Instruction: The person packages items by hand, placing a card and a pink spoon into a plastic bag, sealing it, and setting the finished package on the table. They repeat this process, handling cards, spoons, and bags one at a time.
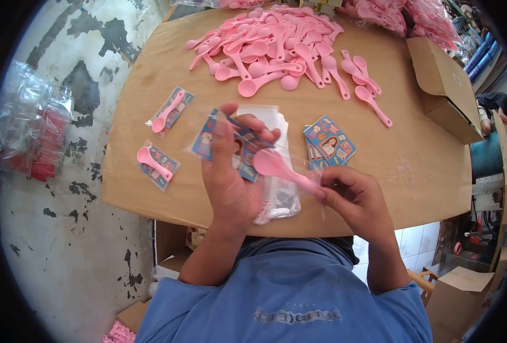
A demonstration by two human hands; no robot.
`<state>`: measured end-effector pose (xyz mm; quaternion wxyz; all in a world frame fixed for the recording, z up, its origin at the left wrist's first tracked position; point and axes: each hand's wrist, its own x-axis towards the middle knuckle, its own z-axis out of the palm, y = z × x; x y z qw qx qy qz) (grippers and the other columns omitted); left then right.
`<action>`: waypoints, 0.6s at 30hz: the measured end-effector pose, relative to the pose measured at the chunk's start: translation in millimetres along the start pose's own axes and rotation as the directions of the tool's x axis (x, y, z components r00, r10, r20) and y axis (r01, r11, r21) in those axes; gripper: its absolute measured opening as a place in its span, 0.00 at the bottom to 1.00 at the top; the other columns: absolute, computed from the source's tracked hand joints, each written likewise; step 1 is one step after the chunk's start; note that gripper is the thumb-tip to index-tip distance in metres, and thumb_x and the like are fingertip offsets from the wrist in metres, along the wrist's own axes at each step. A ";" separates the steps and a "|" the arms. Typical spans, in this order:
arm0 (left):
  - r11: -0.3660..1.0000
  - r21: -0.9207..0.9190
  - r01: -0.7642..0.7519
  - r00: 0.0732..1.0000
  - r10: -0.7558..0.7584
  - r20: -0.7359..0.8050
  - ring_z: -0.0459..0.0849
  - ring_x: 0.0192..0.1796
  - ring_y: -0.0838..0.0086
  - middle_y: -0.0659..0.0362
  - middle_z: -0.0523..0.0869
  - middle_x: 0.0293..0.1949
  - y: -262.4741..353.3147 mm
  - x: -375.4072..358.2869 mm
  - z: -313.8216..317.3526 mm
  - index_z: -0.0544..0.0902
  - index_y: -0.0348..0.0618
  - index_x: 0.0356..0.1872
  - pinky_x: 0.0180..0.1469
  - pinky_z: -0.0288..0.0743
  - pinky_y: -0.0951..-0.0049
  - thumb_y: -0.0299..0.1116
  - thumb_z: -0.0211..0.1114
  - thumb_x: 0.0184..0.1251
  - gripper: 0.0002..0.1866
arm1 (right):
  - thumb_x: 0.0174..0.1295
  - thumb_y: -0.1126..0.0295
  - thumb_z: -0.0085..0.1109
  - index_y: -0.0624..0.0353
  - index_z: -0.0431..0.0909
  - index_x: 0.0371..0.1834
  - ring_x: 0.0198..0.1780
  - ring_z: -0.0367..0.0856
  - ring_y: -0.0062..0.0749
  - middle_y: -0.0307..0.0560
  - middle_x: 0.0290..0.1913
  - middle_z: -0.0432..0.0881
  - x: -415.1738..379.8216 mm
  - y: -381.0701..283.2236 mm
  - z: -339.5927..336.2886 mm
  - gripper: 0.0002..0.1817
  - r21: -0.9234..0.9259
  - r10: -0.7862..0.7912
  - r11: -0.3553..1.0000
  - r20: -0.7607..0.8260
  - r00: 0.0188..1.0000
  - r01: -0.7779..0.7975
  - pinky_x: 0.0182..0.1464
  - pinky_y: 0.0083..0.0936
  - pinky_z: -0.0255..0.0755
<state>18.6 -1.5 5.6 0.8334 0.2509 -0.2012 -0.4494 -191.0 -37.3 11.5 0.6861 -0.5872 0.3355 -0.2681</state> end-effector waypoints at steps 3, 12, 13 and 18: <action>0.991 -0.088 0.096 0.995 -0.092 0.047 0.88 0.47 0.69 0.54 0.86 0.44 -5.6 -3.5 2.3 0.71 0.40 0.68 0.60 0.85 0.55 0.44 0.58 0.86 0.22 | 0.72 0.77 0.67 0.68 0.82 0.57 0.49 0.86 0.21 0.43 0.50 0.88 3.1 2.8 8.7 0.14 0.130 -0.058 0.990 0.010 0.998 0.056 0.53 0.21 0.81; 0.889 -0.222 0.400 0.917 -0.387 0.101 0.85 0.46 0.73 0.59 0.83 0.44 -10.3 -16.1 20.0 0.75 0.45 0.65 0.57 0.84 0.61 0.45 0.58 0.86 0.19 | 0.68 0.74 0.74 0.58 0.74 0.48 0.39 0.77 0.14 0.34 0.37 0.79 17.4 29.8 25.2 0.15 0.092 -0.286 0.947 -0.199 0.937 0.308 0.41 0.16 0.71; 0.891 -0.208 0.403 0.915 -0.387 0.115 0.85 0.47 0.73 0.59 0.83 0.44 -8.9 -15.4 20.5 0.75 0.45 0.66 0.58 0.84 0.61 0.45 0.58 0.86 0.19 | 0.67 0.74 0.74 0.58 0.74 0.48 0.38 0.76 0.13 0.33 0.36 0.77 18.4 30.1 26.3 0.15 0.079 -0.303 0.942 -0.214 0.929 0.326 0.40 0.15 0.70; 0.895 -0.178 0.408 0.911 -0.388 0.137 0.87 0.53 0.70 0.57 0.87 0.52 -3.2 -13.2 9.9 0.75 0.44 0.68 0.64 0.82 0.59 0.43 0.57 0.86 0.20 | 0.67 0.75 0.73 0.58 0.80 0.48 0.39 0.78 0.14 0.34 0.37 0.81 9.5 18.4 27.5 0.12 -0.122 -0.403 0.915 -0.224 0.887 0.385 0.43 0.15 0.71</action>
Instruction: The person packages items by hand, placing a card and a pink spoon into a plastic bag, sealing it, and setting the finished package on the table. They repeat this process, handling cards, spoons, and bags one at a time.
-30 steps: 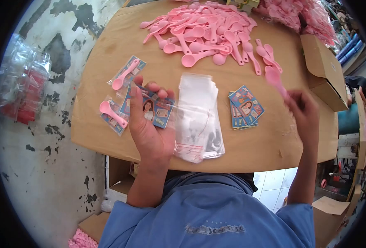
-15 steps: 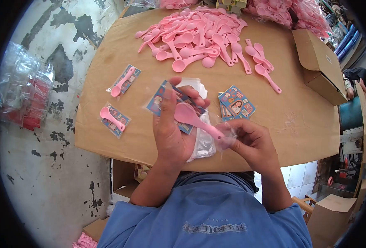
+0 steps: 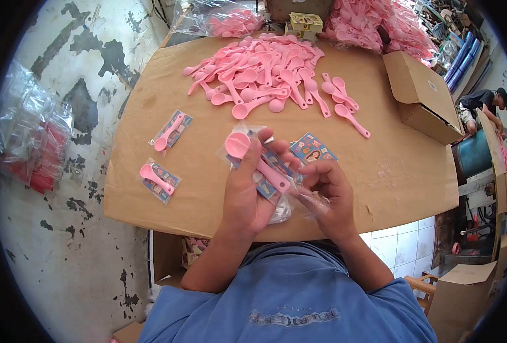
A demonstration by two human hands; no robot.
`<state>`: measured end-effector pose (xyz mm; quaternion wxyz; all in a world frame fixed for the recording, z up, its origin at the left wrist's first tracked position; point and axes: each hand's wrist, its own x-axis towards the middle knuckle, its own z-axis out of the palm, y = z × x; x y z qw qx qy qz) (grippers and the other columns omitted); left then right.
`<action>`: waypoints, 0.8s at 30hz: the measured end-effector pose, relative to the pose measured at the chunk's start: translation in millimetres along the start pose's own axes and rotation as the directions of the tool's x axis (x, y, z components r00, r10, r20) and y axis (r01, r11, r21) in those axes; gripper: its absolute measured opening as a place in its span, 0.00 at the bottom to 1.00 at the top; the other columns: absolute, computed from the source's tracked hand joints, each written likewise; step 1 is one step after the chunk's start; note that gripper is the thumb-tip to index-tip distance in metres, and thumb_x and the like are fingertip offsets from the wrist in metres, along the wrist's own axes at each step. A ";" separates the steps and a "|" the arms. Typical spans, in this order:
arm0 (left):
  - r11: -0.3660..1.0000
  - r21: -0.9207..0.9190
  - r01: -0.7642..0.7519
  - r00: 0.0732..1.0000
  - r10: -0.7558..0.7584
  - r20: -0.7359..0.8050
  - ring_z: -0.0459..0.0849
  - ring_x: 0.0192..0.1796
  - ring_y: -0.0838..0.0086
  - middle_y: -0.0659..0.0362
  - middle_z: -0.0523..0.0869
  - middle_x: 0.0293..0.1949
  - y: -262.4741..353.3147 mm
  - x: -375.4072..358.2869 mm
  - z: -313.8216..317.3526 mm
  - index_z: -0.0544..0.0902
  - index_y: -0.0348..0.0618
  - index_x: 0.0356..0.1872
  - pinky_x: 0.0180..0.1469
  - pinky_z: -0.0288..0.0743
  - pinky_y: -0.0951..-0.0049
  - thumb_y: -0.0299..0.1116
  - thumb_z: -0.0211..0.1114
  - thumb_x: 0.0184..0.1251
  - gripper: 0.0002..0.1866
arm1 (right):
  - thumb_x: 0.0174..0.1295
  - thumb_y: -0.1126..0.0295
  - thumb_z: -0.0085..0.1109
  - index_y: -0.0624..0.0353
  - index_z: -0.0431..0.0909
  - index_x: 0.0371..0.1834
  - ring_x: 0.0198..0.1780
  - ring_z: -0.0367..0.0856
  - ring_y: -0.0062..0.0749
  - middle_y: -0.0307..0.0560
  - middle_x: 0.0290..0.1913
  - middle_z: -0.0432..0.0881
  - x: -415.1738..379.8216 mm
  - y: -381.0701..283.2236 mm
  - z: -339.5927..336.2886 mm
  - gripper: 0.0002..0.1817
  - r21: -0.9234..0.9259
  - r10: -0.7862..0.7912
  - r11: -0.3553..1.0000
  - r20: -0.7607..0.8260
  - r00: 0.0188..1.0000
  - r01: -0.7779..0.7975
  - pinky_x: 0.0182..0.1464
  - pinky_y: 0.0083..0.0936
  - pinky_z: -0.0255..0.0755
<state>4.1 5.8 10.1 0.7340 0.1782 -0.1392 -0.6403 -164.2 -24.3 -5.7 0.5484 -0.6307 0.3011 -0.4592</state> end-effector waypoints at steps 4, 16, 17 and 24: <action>0.989 -0.037 -0.142 0.988 0.144 0.063 0.82 0.69 0.63 0.53 0.83 0.68 28.9 6.6 -9.4 0.73 0.44 0.72 0.77 0.72 0.51 0.42 0.56 0.87 0.22 | 0.70 0.77 0.68 0.61 0.85 0.51 0.47 0.83 0.23 0.43 0.47 0.87 2.2 -4.3 -37.2 0.09 -0.196 -0.087 0.980 -0.205 0.975 0.046 0.49 0.23 0.76; 0.999 0.032 0.020 0.996 -0.023 0.082 0.69 0.80 0.59 0.50 0.74 0.76 24.6 0.7 14.3 0.64 0.39 0.79 0.79 0.67 0.55 0.41 0.55 0.87 0.28 | 0.63 0.75 0.68 0.48 0.83 0.69 0.81 0.65 0.56 0.55 0.79 0.70 19.1 -33.6 -6.1 0.28 -0.461 -0.298 0.805 0.232 0.926 0.375 0.79 0.50 0.61; 0.998 0.039 0.040 0.995 -0.044 0.087 0.69 0.81 0.60 0.50 0.73 0.77 20.0 0.9 16.5 0.63 0.39 0.79 0.79 0.68 0.56 0.40 0.55 0.87 0.29 | 0.62 0.74 0.69 0.45 0.84 0.68 0.81 0.63 0.57 0.54 0.81 0.68 23.0 -27.9 -5.0 0.28 -0.476 -0.332 0.773 0.261 0.907 0.420 0.79 0.51 0.60; 0.981 0.086 0.173 0.978 -0.181 0.104 0.67 0.81 0.59 0.49 0.67 0.80 8.0 3.4 22.8 0.59 0.37 0.82 0.78 0.69 0.56 0.41 0.57 0.86 0.33 | 0.59 0.70 0.72 0.32 0.90 0.60 0.83 0.59 0.59 0.49 0.83 0.66 39.5 -22.1 -15.0 0.25 -0.489 -0.486 0.659 0.303 0.820 0.572 0.80 0.53 0.58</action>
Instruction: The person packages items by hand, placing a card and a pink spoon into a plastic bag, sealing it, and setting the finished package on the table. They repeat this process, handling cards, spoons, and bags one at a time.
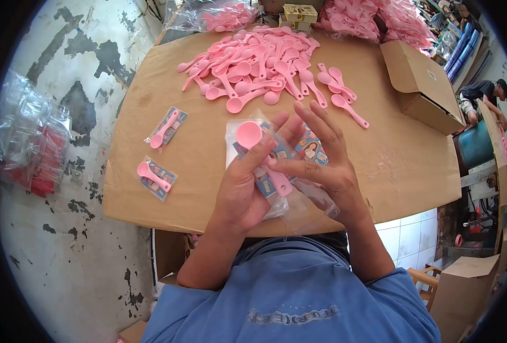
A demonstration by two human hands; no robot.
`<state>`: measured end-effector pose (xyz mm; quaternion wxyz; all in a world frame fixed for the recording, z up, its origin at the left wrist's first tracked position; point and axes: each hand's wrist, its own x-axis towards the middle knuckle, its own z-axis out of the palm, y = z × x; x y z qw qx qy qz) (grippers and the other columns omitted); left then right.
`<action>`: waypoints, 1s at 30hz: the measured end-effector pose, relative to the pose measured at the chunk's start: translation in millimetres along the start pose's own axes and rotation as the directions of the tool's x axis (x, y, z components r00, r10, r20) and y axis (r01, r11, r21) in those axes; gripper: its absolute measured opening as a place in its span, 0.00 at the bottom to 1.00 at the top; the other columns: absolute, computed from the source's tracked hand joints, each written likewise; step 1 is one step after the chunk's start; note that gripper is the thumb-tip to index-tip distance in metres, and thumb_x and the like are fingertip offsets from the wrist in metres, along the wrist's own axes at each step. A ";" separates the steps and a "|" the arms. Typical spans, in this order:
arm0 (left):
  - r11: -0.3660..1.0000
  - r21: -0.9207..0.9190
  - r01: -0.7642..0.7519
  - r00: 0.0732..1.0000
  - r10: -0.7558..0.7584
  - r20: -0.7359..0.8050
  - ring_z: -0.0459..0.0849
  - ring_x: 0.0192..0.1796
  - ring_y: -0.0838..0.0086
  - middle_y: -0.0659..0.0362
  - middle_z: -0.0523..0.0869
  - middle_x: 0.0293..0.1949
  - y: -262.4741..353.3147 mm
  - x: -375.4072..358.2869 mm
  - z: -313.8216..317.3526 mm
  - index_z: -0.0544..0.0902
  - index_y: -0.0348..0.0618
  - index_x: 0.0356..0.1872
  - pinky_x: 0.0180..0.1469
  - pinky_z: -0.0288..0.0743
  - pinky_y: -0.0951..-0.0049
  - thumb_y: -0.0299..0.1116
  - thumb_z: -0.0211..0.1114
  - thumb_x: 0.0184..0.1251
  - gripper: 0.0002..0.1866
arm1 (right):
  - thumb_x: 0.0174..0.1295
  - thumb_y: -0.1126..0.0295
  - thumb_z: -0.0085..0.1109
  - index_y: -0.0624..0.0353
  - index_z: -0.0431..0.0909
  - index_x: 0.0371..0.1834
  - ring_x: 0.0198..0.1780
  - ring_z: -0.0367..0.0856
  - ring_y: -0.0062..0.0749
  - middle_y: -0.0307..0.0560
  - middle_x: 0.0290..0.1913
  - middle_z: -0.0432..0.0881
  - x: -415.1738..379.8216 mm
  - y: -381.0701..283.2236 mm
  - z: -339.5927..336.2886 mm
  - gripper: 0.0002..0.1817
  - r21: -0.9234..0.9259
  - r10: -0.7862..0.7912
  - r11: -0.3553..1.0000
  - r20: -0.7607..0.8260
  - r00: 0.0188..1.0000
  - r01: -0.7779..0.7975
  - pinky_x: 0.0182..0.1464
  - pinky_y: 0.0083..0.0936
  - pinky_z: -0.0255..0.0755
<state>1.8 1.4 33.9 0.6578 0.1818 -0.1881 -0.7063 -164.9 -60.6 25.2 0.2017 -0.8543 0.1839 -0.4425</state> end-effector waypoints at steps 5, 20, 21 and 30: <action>0.998 0.025 0.059 0.995 -0.057 -0.081 0.59 0.85 0.54 0.40 0.61 0.82 -6.1 3.2 -8.4 0.54 0.36 0.83 0.83 0.58 0.52 0.46 0.53 0.87 0.36 | 0.61 0.75 0.73 0.49 0.90 0.56 0.76 0.72 0.52 0.55 0.73 0.77 -3.5 11.4 -11.5 0.19 0.398 0.097 0.916 -0.086 0.992 -0.055 0.76 0.47 0.66; 0.720 0.685 -0.113 0.985 0.174 -0.021 0.89 0.56 0.74 0.46 0.92 0.52 -20.4 0.1 -13.8 0.68 0.34 0.79 0.61 0.79 0.75 0.28 0.64 0.81 0.30 | 0.67 0.75 0.73 0.64 0.73 0.67 0.43 0.84 0.24 0.46 0.49 0.88 -21.1 -5.5 -13.2 0.27 0.443 0.690 0.613 0.104 0.717 -0.654 0.46 0.22 0.76; 0.712 0.694 -0.106 0.981 0.187 -0.043 0.89 0.55 0.75 0.46 0.93 0.51 -17.9 -3.7 -14.4 0.68 0.35 0.79 0.59 0.79 0.76 0.27 0.64 0.81 0.30 | 0.66 0.75 0.73 0.63 0.75 0.65 0.44 0.84 0.27 0.47 0.50 0.87 -20.6 -4.0 -8.7 0.25 0.317 0.597 0.769 -0.042 0.801 -0.556 0.46 0.24 0.77; 0.453 0.890 -0.046 0.991 0.133 -0.017 0.76 0.34 0.93 0.62 0.92 0.38 -19.9 -8.4 -6.5 0.67 0.38 0.81 0.37 0.67 0.89 0.24 0.65 0.79 0.33 | 0.55 0.77 0.74 0.59 0.88 0.49 0.52 0.80 0.44 0.47 0.56 0.86 7.9 11.6 -3.3 0.16 -0.309 0.070 0.938 -0.269 0.961 -0.155 0.51 0.38 0.77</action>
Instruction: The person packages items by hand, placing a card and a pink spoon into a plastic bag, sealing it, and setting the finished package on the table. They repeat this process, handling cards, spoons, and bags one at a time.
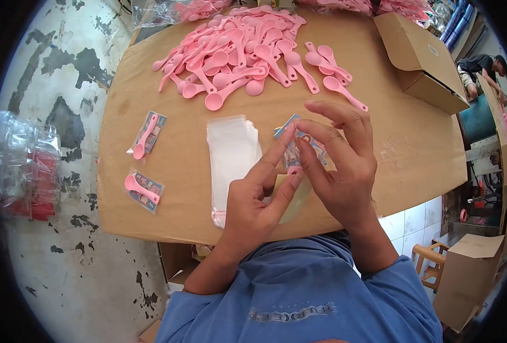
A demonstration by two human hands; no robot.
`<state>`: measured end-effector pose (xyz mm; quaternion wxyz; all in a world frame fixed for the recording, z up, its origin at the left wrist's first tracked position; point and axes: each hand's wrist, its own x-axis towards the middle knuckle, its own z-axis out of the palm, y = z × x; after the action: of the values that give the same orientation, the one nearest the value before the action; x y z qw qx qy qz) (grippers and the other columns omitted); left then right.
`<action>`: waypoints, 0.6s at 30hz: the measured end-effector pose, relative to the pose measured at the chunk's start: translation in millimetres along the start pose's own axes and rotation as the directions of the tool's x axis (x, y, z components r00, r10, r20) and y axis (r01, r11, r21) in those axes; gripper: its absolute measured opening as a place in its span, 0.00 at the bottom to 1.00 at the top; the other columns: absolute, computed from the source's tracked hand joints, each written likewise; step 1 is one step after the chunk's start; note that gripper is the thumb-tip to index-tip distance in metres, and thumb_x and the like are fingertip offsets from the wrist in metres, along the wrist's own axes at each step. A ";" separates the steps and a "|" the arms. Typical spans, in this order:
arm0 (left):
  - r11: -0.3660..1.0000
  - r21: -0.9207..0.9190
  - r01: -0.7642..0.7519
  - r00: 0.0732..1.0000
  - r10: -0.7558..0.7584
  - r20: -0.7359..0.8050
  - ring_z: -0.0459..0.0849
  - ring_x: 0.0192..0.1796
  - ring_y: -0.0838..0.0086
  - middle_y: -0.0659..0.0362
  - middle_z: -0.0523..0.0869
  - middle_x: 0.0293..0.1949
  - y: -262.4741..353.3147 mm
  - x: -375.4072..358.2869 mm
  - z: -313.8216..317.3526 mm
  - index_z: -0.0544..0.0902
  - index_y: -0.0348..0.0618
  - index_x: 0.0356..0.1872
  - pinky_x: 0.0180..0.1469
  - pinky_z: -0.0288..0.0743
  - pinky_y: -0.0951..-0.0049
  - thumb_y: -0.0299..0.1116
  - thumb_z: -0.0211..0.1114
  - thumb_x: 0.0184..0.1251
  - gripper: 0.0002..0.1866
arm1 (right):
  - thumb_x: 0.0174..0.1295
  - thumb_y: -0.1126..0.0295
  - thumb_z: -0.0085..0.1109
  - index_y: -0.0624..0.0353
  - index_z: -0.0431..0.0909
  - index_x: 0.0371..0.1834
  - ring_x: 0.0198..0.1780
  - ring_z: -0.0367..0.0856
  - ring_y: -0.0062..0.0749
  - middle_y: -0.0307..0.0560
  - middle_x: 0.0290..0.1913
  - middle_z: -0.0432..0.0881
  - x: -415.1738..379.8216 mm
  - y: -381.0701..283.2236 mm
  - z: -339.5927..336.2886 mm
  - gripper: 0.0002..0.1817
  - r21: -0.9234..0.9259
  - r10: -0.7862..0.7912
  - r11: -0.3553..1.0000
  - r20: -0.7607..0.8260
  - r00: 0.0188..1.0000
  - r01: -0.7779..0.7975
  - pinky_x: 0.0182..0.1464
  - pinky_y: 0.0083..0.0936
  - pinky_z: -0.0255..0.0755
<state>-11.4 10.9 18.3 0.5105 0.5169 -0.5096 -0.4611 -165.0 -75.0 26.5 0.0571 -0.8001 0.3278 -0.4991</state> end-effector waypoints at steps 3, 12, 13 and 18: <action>0.998 0.054 -0.035 0.999 0.035 -0.002 0.71 0.31 0.95 0.66 0.90 0.36 1.2 2.5 4.6 0.67 0.36 0.81 0.34 0.62 0.90 0.23 0.66 0.78 0.33 | 0.54 0.79 0.73 0.59 0.88 0.47 0.51 0.79 0.45 0.47 0.55 0.86 -0.8 4.1 2.5 0.15 0.025 0.010 1.000 -0.022 1.000 -0.009 0.50 0.38 0.76; 1.000 -0.019 0.025 0.996 -0.023 0.083 0.87 0.50 0.83 0.51 0.95 0.44 2.8 -0.6 6.0 0.63 0.32 0.81 0.49 0.73 0.88 0.25 0.65 0.79 0.34 | 0.67 0.80 0.65 0.66 0.82 0.49 0.55 0.87 0.42 0.57 0.54 0.87 -4.5 18.2 -10.3 0.09 0.645 0.520 0.683 -0.100 0.848 -0.343 0.63 0.36 0.80; 0.997 -0.064 0.052 0.996 -0.046 0.082 0.87 0.53 0.81 0.49 0.94 0.45 -1.0 -1.1 3.8 0.62 0.32 0.81 0.52 0.74 0.87 0.26 0.65 0.80 0.34 | 0.69 0.80 0.64 0.67 0.81 0.50 0.55 0.87 0.41 0.58 0.54 0.87 -2.5 23.6 -12.7 0.09 0.745 0.576 0.588 -0.111 0.810 -0.316 0.64 0.36 0.79; 0.976 -0.217 0.033 0.999 -0.030 0.015 0.88 0.51 0.81 0.46 0.94 0.47 -1.5 -0.5 1.9 0.64 0.33 0.81 0.54 0.75 0.84 0.27 0.64 0.81 0.32 | 0.70 0.79 0.62 0.68 0.79 0.54 0.63 0.83 0.42 0.59 0.58 0.85 -3.4 25.1 -28.8 0.11 0.765 0.437 0.592 -0.040 0.899 -0.254 0.69 0.37 0.75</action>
<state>-13.3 11.2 16.7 0.5535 0.4635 -0.4507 -0.5250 -201.7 -85.7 27.7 0.4371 -0.5648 0.2495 -0.6540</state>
